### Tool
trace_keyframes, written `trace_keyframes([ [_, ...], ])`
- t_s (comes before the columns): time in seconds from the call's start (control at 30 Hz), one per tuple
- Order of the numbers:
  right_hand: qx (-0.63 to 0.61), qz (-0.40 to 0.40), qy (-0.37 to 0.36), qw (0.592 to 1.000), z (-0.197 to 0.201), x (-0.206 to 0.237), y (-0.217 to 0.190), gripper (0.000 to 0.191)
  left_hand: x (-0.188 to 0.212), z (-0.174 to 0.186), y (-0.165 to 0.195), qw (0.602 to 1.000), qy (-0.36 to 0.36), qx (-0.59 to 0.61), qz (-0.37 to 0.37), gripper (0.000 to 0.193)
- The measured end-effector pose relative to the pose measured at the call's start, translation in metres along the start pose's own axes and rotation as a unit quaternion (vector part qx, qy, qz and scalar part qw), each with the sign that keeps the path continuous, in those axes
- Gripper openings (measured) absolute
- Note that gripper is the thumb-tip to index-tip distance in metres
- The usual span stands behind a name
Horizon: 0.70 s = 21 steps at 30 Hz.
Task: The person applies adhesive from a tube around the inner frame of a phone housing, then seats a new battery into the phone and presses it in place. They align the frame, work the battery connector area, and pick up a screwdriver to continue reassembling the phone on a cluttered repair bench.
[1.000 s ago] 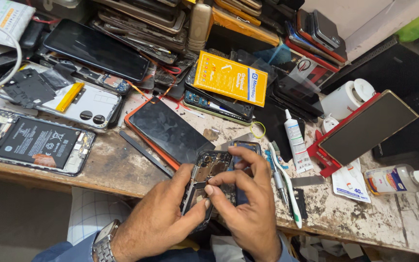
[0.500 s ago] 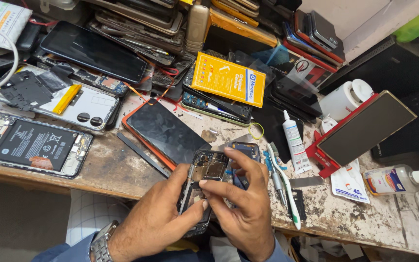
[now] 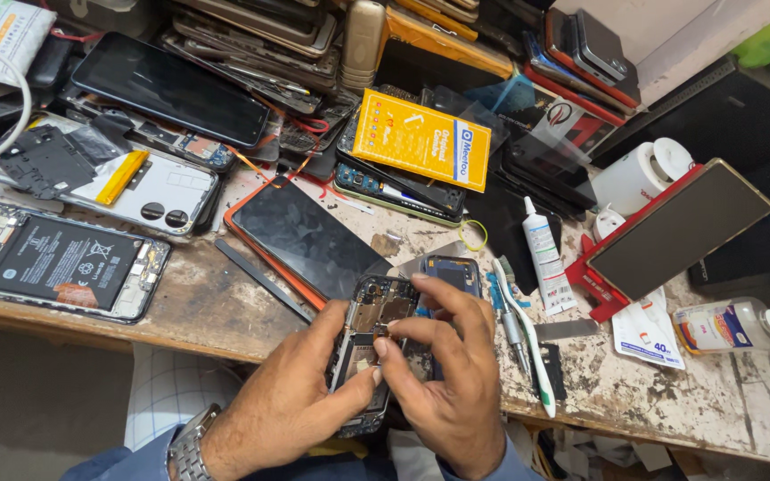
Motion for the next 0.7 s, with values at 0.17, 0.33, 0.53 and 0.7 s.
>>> trace_keyframes([
  [0.17,0.027,0.027,-0.019,0.999,0.0043,-0.0029,-0.0045,0.023,-0.0003,-0.0023,0.0006,0.999,0.0,-0.032,0.032,0.047],
  [0.33,0.007,0.013,-0.014,1.0,0.0014,-0.0036,-0.006,0.021,0.0008,-0.0015,0.0003,0.998,-0.006,-0.045,0.031,0.053],
  [0.53,0.009,0.037,-0.032,0.999,0.0029,-0.0017,-0.0068,0.025,0.0031,-0.0014,-0.0029,1.0,-0.004,-0.021,0.002,0.05],
  [0.7,0.036,0.114,-0.095,0.988,0.0076,-0.0058,-0.0045,0.03,0.0047,0.0001,-0.0026,0.999,-0.012,-0.052,0.004,0.052],
])
Point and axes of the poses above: each hand's wrist, its own x-axis away from the middle knuckle, its own z-axis out of the back of the hand, y = z × x, the point moved 1 cm from there along -x, towards the middle knuckle, and after that the axes turned 11 degrees about y, right-handed, at the moved point
